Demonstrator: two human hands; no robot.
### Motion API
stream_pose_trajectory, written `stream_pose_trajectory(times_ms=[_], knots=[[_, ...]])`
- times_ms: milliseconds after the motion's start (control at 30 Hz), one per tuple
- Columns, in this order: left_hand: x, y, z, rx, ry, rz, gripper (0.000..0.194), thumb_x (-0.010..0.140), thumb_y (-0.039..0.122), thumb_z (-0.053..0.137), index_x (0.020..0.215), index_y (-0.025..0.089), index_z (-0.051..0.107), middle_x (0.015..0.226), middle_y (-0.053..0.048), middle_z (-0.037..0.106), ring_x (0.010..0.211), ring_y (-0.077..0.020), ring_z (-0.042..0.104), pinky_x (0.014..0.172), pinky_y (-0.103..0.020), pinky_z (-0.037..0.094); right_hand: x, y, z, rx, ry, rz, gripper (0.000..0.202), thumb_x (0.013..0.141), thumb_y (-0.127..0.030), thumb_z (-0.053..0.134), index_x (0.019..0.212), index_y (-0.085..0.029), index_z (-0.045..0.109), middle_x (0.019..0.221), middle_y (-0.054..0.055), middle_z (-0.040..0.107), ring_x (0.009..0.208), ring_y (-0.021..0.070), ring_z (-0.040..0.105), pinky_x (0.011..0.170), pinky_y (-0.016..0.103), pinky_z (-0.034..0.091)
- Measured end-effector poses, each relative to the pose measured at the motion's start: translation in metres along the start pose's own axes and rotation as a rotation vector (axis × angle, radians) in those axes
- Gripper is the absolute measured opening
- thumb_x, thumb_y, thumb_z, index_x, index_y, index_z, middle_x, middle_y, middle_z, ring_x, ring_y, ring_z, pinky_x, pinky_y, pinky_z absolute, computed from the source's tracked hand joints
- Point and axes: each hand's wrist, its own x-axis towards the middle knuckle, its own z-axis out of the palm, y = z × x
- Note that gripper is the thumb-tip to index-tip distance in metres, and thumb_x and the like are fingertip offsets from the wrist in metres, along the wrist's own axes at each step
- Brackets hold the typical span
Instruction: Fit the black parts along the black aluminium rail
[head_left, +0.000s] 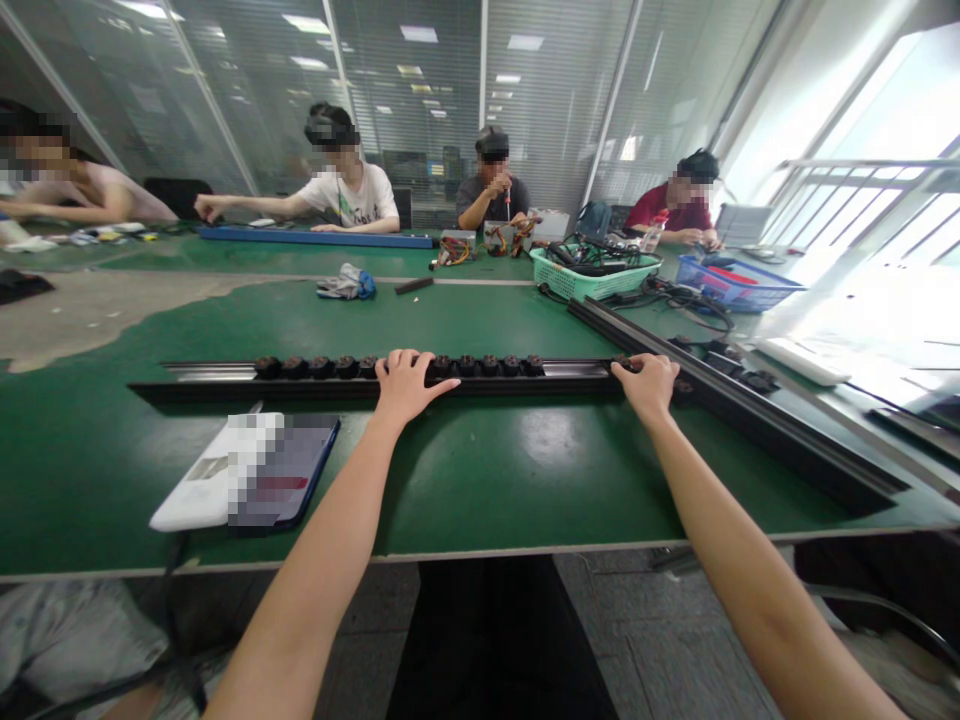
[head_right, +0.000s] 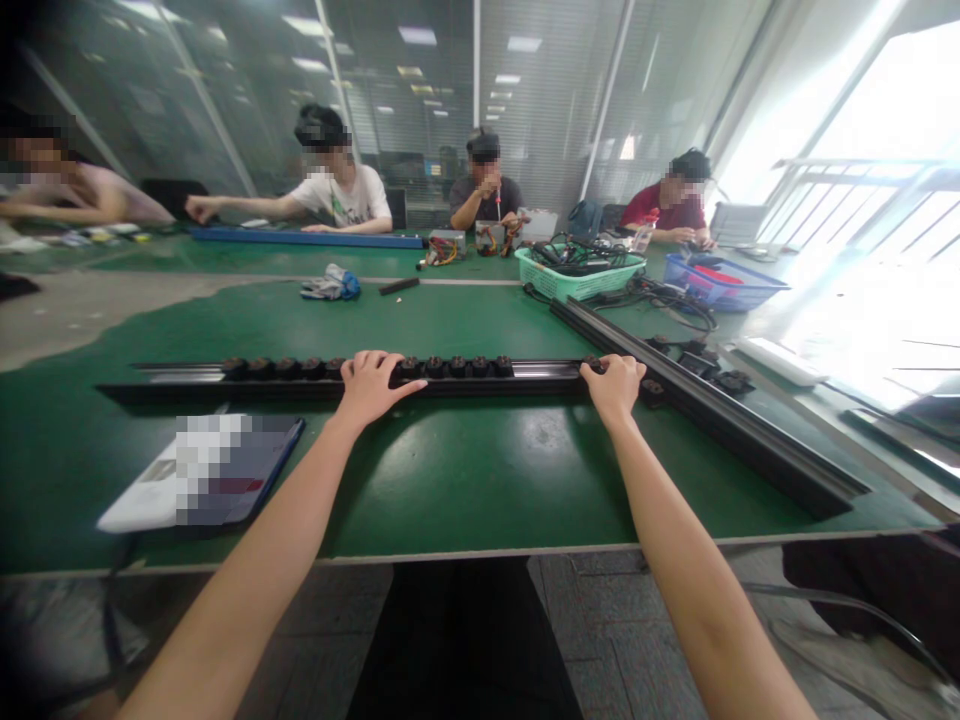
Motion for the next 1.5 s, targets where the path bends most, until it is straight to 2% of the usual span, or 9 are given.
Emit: stream_pose_trajectory(times_ms=[333,567,800,1500], knots=[[0.0008,0.0003,-0.0001,0.021,-0.017,-0.015,0.071,0.089,0.077,0.048,0.136,0.025,0.061,0.138,-0.017,0.056,0.132,-0.0376,0.038,0.111,-0.054,0.027,0.0043,0.0040,-0.0007,-0.020,-0.003,0.022,0.028,0.071,-0.045,0.068,0.082,-0.020,0.066,0.092,0.014,0.062,0.104,0.0344,0.046,0.093,0.049,0.040],[0.0001,0.0016,-0.0015,0.029,-0.016,-0.020,0.071,0.090,0.077,0.048,0.136,0.025,0.061,0.138,-0.016,0.056,0.132,-0.0372,0.038,0.111,-0.054,0.027,0.0040,0.0007,-0.0064,-0.067,-0.011,0.008,0.030,0.078,-0.049,0.061,0.084,-0.019,0.066,0.089,0.012,0.060,0.101,0.0326,0.046,0.096,0.051,0.037],[0.0001,0.0017,-0.0020,0.031,-0.008,-0.012,0.070,0.090,0.076,0.049,0.135,0.024,0.061,0.137,-0.016,0.057,0.131,-0.0367,0.039,0.110,-0.054,0.028,0.0048,0.0025,-0.0069,-0.061,-0.025,0.062,0.031,0.073,-0.045,0.066,0.086,-0.017,0.068,0.093,0.014,0.062,0.105,0.0337,0.046,0.094,0.048,0.038],[0.0006,0.0012,0.0000,0.020,0.003,-0.009,0.070,0.089,0.075,0.052,0.134,0.022,0.062,0.137,-0.018,0.057,0.132,-0.0374,0.039,0.111,-0.055,0.027,0.0075,0.0070,-0.0092,-0.086,-0.026,0.084,0.031,0.074,-0.044,0.066,0.088,-0.016,0.069,0.096,0.015,0.061,0.107,0.0338,0.044,0.097,0.049,0.039]])
